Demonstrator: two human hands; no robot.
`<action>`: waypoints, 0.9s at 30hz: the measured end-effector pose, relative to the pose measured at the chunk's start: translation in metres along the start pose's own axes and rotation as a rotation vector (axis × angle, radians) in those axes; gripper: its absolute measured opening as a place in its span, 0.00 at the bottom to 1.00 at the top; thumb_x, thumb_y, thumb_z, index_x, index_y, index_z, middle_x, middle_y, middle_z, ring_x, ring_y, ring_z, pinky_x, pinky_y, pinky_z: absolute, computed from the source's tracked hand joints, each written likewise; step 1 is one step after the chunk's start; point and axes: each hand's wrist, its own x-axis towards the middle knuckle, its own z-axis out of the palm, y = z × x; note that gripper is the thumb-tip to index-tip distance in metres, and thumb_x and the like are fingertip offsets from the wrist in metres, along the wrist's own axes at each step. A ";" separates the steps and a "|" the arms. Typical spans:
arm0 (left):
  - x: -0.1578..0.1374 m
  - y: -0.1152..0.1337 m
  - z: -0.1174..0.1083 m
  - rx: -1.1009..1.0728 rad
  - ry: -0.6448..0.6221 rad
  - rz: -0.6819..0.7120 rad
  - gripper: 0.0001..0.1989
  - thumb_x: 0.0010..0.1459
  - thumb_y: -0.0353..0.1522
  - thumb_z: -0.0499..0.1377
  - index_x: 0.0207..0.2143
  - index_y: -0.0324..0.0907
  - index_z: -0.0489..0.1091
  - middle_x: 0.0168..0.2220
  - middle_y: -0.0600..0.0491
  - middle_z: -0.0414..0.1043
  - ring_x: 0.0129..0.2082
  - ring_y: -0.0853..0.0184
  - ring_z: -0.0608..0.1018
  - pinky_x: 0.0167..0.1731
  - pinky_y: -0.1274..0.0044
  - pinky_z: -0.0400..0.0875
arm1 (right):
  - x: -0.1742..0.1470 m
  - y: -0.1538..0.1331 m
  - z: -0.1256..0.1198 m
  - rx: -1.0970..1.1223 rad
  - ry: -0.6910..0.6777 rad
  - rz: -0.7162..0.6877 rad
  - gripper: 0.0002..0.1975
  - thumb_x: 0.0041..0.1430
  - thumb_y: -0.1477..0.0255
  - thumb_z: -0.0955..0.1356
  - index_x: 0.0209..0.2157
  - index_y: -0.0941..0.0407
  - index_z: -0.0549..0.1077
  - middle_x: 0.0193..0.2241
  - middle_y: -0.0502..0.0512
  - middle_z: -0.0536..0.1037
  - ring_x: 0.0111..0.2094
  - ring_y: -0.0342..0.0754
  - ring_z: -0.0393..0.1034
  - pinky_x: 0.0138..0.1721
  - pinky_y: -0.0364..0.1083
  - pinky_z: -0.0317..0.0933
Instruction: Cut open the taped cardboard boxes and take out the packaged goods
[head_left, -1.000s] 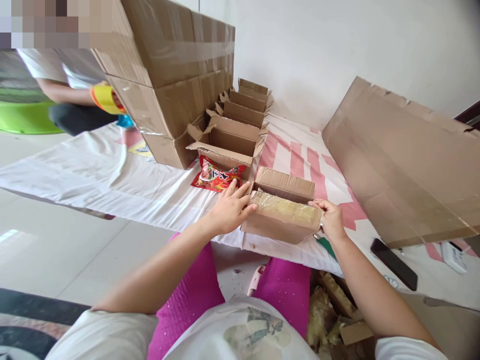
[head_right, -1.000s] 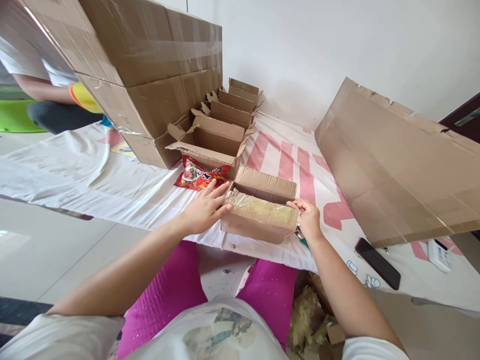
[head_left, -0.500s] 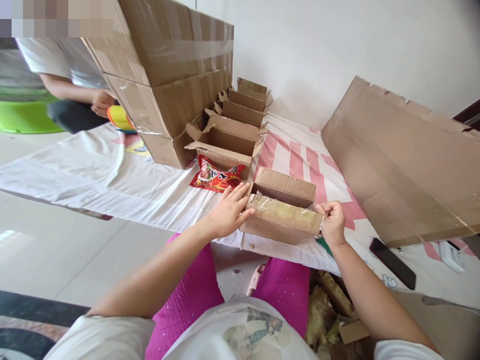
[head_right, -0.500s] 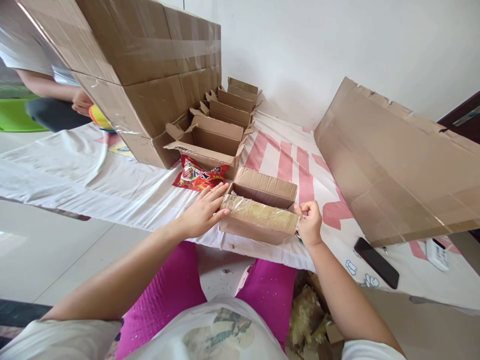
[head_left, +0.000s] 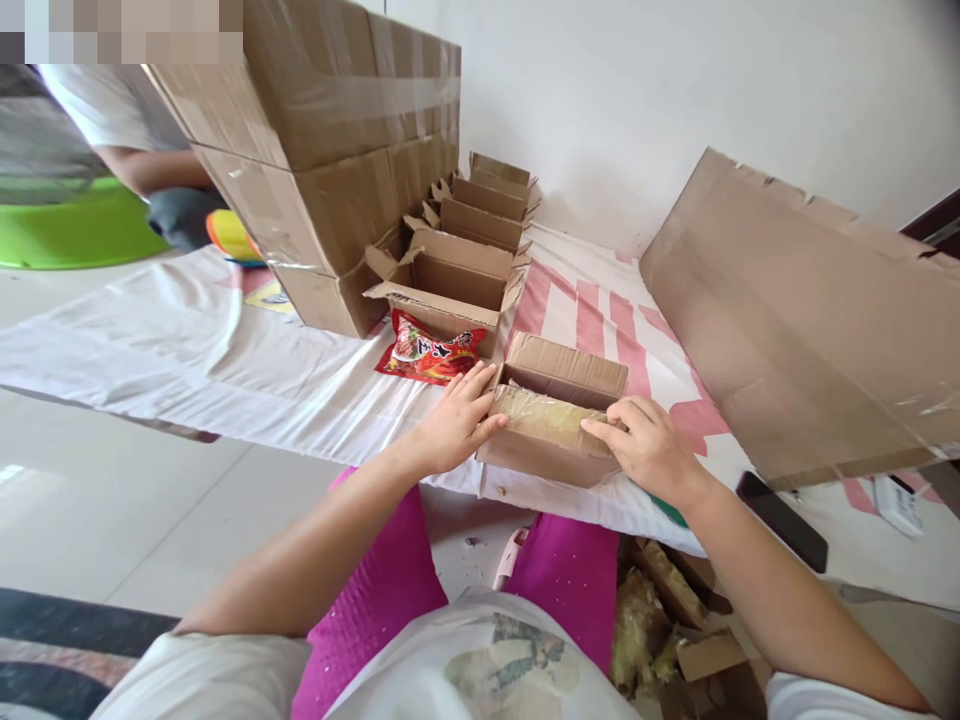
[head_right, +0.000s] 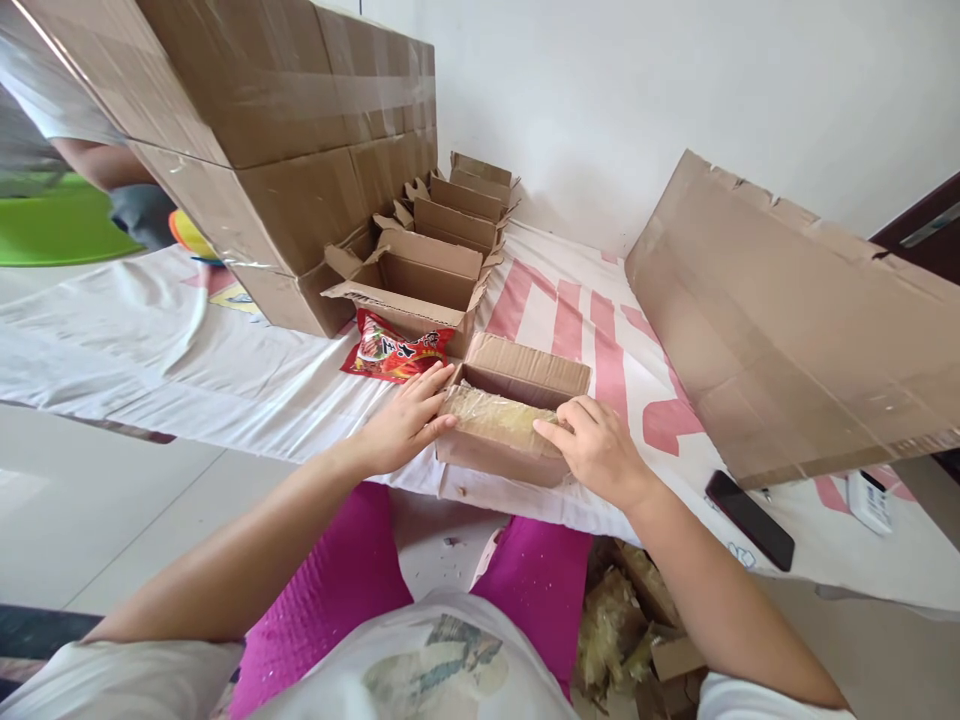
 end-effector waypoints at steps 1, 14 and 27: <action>0.000 0.000 0.000 0.000 -0.001 0.002 0.25 0.67 0.47 0.42 0.38 0.38 0.71 0.69 0.41 0.46 0.70 0.51 0.46 0.66 0.55 0.47 | 0.002 0.000 0.002 -0.041 -0.014 -0.013 0.14 0.62 0.82 0.62 0.41 0.54 0.77 0.31 0.55 0.70 0.37 0.48 0.63 0.39 0.47 0.61; -0.002 0.008 -0.009 -0.023 -0.001 0.053 0.21 0.67 0.41 0.47 0.33 0.39 0.74 0.69 0.46 0.48 0.70 0.51 0.45 0.66 0.54 0.49 | -0.011 0.021 0.002 0.072 -0.119 -0.021 0.15 0.63 0.81 0.58 0.34 0.53 0.73 0.34 0.55 0.69 0.38 0.49 0.61 0.41 0.48 0.61; -0.001 0.014 -0.010 -0.009 -0.013 0.047 0.20 0.67 0.39 0.47 0.33 0.38 0.74 0.69 0.46 0.48 0.70 0.52 0.48 0.67 0.56 0.47 | -0.029 0.043 0.005 0.177 -0.142 0.048 0.12 0.62 0.81 0.59 0.35 0.54 0.71 0.33 0.55 0.68 0.36 0.48 0.63 0.36 0.47 0.62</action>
